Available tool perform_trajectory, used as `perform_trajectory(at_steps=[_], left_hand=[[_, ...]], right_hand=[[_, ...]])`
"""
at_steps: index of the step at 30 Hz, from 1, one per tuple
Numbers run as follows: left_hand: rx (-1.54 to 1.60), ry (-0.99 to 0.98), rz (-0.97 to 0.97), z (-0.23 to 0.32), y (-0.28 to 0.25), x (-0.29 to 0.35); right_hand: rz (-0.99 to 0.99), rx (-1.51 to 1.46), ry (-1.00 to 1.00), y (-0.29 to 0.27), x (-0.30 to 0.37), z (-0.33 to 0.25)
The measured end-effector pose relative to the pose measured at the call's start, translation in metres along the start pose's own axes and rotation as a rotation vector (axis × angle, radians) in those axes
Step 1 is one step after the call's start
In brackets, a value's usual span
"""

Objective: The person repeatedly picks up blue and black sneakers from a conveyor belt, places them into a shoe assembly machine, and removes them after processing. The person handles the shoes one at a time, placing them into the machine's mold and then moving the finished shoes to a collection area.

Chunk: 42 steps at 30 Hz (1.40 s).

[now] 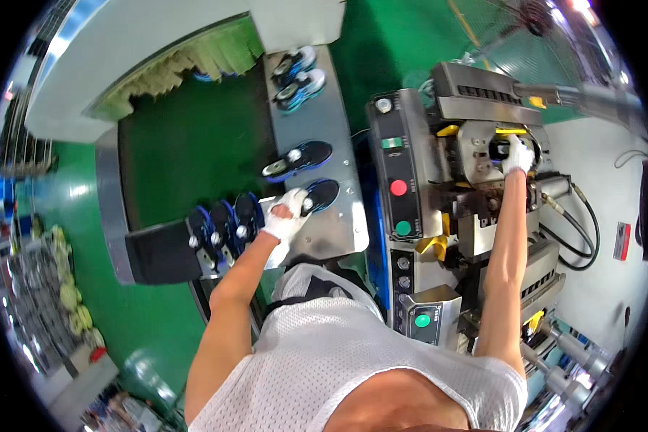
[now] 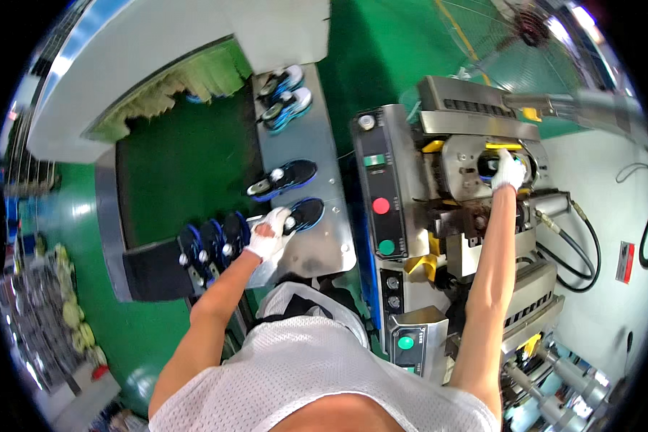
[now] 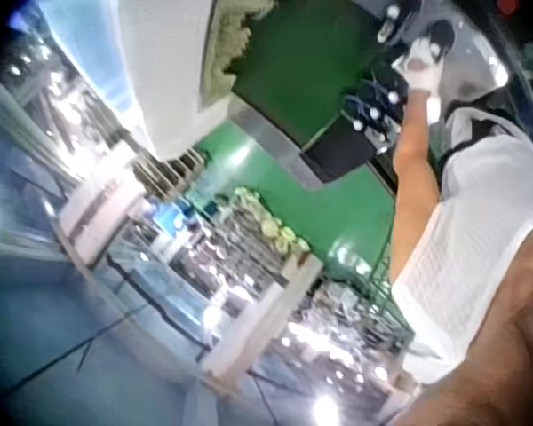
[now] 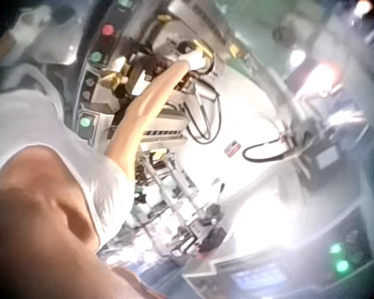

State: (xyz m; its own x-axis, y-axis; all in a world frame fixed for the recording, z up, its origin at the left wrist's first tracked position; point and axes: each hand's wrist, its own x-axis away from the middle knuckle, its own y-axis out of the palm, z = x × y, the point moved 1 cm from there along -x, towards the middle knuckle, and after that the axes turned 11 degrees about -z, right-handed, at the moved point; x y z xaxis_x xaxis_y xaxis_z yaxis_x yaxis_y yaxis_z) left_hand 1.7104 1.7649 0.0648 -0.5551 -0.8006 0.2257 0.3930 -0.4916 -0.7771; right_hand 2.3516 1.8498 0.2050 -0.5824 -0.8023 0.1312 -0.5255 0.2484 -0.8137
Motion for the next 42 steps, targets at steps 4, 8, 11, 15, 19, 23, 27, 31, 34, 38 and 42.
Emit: perform_trajectory(at_steps=[4, 8, 11, 15, 19, 23, 27, 31, 34, 38, 42], left_hand=[[0.046, 0.0, 0.015, -0.011, 0.012, 0.01], [0.057, 0.022, -0.044, -0.007, 0.009, 0.004], [0.212, 0.093, -0.298, -0.014, -0.014, -0.002], [0.374, 0.268, -0.213, -0.022, -0.107, -0.02], [0.241, 0.196, -0.022, -0.057, -0.122, -0.068], [0.111, 0.046, -0.337, -0.107, -0.062, -0.098], [0.115, 0.069, -0.327, -0.104, -0.069, -0.096], [0.152, 0.017, -0.362, -0.095, -0.065, -0.088], [0.099, -0.149, -0.477, -0.064, -0.054, -0.058], [0.145, -0.111, -0.729, -0.006, -0.024, 0.0], [0.12, 0.047, -0.932, 0.069, 0.007, 0.058]], right_hand=[[0.145, -0.511, -0.231, 0.055, 0.223, -0.16], [-0.159, 0.566, -0.212, 0.179, 0.33, -0.11], [-0.193, 1.216, -0.161, 0.23, 0.349, -0.074], [-0.165, 0.566, -0.194, 0.247, 0.368, -0.104], [-0.447, -0.285, 0.506, 0.317, 0.406, -0.221], [-0.176, -0.542, 0.819, 0.386, 0.407, -0.284], [-0.154, -0.464, 0.838, 0.402, 0.406, -0.258], [-0.143, -0.965, 0.902, 0.415, 0.417, -0.205], [0.027, -1.343, 0.714, 0.357, 0.437, -0.216], [0.162, -1.358, 0.678, 0.298, 0.51, -0.166], [0.314, -1.549, 0.63, 0.237, 0.627, -0.117]])
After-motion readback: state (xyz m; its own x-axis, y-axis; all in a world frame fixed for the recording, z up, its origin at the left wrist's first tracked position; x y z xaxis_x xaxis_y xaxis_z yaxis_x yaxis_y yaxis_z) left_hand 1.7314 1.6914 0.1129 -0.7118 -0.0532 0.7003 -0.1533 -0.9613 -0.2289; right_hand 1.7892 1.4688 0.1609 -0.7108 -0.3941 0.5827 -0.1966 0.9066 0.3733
